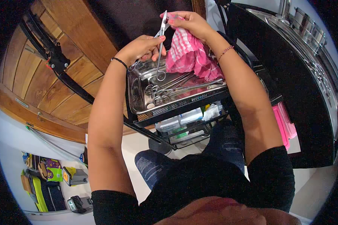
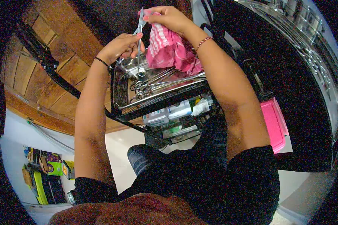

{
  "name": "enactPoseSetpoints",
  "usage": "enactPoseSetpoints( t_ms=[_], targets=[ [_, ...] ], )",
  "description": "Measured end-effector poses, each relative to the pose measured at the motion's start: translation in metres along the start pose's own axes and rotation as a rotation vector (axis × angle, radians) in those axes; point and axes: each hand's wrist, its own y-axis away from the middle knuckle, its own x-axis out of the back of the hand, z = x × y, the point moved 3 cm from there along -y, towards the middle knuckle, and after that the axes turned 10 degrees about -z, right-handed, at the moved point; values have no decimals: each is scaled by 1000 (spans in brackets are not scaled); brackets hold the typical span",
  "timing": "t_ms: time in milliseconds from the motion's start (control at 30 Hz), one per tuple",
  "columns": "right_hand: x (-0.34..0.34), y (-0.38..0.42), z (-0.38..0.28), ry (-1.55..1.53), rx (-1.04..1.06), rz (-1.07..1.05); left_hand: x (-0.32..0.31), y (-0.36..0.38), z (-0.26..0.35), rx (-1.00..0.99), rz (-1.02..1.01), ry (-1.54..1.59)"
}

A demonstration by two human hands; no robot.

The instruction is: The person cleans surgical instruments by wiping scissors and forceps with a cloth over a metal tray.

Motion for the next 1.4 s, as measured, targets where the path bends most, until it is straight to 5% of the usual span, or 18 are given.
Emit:
enactPoseSetpoints(
  t_ms=[100,433,633,767,933,1100,1400],
  targets=[
    [-4,3,3,196,-167,-161,-1,1,3,-10,11,-15],
    [2,1,5,41,42,9,3,3,4,12,123,30],
    [-11,6,0,171,-86,-66,6,-1,-1,2,94,45],
    [4,6,-7,56,-32,112,7,0,-1,-14,85,50],
    [-11,4,10,252,-34,-72,6,0,-1,1,69,58],
    [4,0,6,201,42,76,8,-1,-3,-18,63,71],
    [-9,4,3,167,-24,-64,6,-1,-1,-16,57,45]
  ],
)
